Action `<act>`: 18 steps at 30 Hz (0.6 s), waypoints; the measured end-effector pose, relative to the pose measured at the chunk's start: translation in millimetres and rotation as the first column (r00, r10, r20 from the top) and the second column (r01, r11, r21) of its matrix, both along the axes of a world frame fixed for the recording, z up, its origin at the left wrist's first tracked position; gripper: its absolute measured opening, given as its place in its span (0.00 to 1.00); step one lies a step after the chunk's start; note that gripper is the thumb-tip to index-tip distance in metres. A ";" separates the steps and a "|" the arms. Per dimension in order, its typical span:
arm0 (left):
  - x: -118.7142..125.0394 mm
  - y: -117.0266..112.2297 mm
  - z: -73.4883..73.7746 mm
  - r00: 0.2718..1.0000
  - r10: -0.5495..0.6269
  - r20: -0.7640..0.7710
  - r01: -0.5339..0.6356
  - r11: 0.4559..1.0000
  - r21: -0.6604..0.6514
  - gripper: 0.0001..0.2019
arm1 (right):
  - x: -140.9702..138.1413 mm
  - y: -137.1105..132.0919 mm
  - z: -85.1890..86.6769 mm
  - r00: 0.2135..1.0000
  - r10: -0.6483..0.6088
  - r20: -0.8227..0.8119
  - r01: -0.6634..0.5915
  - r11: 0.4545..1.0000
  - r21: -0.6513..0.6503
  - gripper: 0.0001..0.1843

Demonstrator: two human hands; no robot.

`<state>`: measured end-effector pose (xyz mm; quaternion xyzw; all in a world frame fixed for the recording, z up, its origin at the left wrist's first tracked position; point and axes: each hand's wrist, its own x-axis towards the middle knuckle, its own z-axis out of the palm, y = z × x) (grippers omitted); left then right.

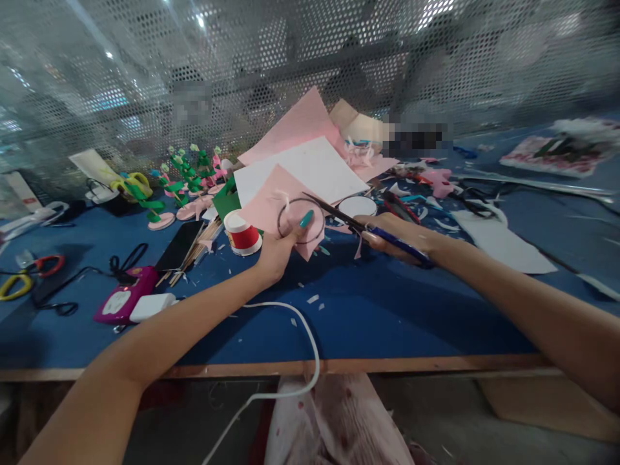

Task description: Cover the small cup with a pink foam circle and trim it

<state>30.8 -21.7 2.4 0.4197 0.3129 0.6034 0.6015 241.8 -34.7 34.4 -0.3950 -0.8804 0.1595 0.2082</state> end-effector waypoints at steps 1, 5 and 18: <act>-0.4 0.4 -1.4 1.000 -0.009 -0.005 0.009 1.000 0.014 0.19 | 0.1 0.2 -0.1 1.000 0.001 -0.001 -0.001 1.000 0.006 0.22; -0.6 0.7 -2.6 1.000 -0.007 0.014 0.007 1.000 0.010 0.19 | -1.2 -0.6 1.6 1.000 0.025 -0.013 -0.025 1.000 0.000 0.24; 1.2 2.5 0.9 0.994 0.108 0.022 -0.108 0.994 -0.019 0.14 | -5.9 -5.0 5.3 0.999 -0.048 -0.021 0.048 0.999 -0.006 0.18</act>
